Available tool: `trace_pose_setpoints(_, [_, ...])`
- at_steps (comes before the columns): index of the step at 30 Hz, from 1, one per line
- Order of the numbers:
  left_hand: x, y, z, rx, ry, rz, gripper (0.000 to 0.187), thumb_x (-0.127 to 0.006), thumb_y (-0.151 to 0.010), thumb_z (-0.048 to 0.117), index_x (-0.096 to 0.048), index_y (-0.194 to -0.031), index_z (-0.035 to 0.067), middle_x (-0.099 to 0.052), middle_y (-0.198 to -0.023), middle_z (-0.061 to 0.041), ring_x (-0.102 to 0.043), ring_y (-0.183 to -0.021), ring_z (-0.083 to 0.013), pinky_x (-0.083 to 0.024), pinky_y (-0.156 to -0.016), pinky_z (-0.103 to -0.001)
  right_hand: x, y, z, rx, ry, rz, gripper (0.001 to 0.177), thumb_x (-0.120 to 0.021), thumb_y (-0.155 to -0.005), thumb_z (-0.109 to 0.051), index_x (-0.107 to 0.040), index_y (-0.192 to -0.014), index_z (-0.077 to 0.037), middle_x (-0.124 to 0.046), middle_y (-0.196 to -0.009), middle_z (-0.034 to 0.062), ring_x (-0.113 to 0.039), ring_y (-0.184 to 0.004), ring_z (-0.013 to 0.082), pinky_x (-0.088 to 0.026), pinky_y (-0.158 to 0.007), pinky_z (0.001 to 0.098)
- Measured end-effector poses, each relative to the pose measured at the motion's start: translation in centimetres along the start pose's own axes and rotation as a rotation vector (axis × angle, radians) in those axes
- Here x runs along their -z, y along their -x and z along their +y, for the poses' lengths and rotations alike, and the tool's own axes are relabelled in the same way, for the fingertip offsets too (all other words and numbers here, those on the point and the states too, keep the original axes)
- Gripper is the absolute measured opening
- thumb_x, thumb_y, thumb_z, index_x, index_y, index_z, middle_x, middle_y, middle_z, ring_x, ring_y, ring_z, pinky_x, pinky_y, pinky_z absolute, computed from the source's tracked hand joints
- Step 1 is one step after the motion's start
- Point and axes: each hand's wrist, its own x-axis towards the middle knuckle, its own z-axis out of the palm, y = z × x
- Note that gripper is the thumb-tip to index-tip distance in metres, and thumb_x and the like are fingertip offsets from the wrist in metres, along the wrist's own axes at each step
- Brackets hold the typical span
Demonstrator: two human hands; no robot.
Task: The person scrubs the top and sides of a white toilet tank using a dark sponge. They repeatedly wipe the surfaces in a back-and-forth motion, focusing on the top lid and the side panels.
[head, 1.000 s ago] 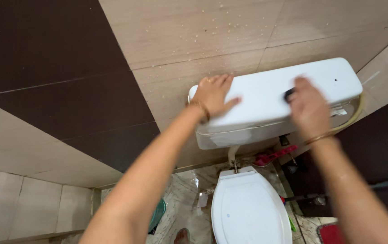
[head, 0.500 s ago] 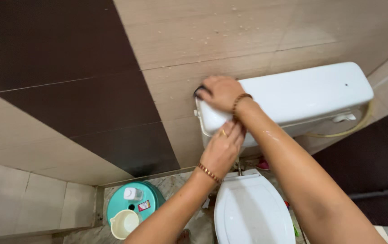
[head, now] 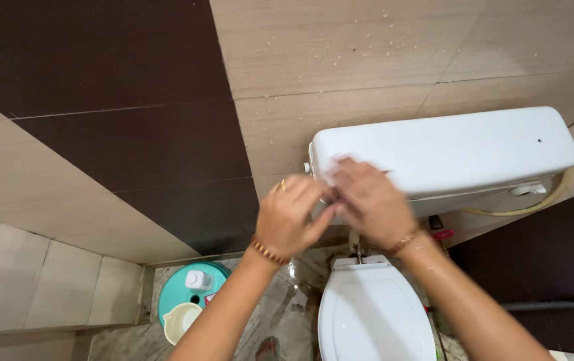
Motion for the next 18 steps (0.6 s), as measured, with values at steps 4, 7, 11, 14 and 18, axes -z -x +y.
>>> trace_pose_setpoints(4, [-3.9, -2.1, 0.5, 0.028, 0.088, -0.01, 0.021, -0.069, -0.098, 0.022, -0.068, -0.112, 0.007, -0.07, -0.114, -0.008, -0.066, -0.11, -0.0273, -0.053, -0.094, -0.04, 2.9, 1.4, 7.2, -0.311, 0.055, 0.008, 0.046, -0.062, -0.095, -0.014, -0.06, -0.139, -0.001, -0.063, -0.138, 0.0211, -0.057, -0.128, 0.0356, -0.045, -0.112, 0.0455])
trace_pose_setpoints(7, [-8.4, -4.2, 1.0, 0.03, 0.056, -0.017, 0.028, -0.064, -0.1, 0.017, -0.065, -0.122, 0.001, -0.068, -0.126, -0.014, -0.062, -0.12, -0.0306, -0.049, -0.106, -0.041, 3.5, 0.5, 10.8, -0.409, 0.247, 0.064, 0.044, -0.06, -0.101, -0.02, -0.06, -0.138, 0.003, -0.062, -0.14, 0.0248, -0.054, -0.133, 0.0406, -0.041, -0.112, 0.0486])
trace_pose_setpoints(11, [-12.4, -6.2, 0.4, 0.092, -0.077, -0.015, 0.045, -0.063, -0.09, 0.013, -0.059, -0.13, -0.007, -0.061, -0.136, -0.022, -0.056, -0.129, -0.035, -0.041, -0.115, -0.044, 1.0, 0.0, 9.8, -0.642, 0.012, -0.013, 0.04, -0.05, -0.105, -0.02, -0.06, -0.136, 0.003, -0.061, -0.142, 0.0244, -0.054, -0.133, 0.0417, -0.04, -0.117, 0.0474])
trace_pose_setpoints(14, [-13.0, -5.5, 0.0, 0.076, -0.15, -0.017, 0.05, -0.063, -0.088, 0.011, -0.057, -0.135, -0.008, -0.058, -0.142, -0.022, -0.054, -0.134, -0.0339, -0.039, -0.118, -0.044, -0.7, 1.8, 9.5, -0.228, 0.14, 0.026, 0.049, -0.049, -0.1, -0.021, -0.056, -0.138, 0.008, -0.058, -0.146, 0.0269, -0.053, -0.137, 0.0407, -0.037, -0.115, 0.048])
trace_pose_setpoints(18, [-12.5, -4.9, -0.6, 0.067, -0.154, -0.093, 0.053, -0.062, -0.095, 0.018, -0.054, -0.141, -0.007, -0.055, -0.149, -0.02, -0.051, -0.138, -0.0322, -0.038, -0.119, -0.045, 2.2, 5.7, 16.7, -0.523, 0.017, -0.016, 0.047, -0.046, -0.104, -0.019, -0.055, -0.141, 0.008, -0.055, -0.145, 0.0286, -0.05, -0.136, 0.0425, -0.036, -0.117, 0.0465])
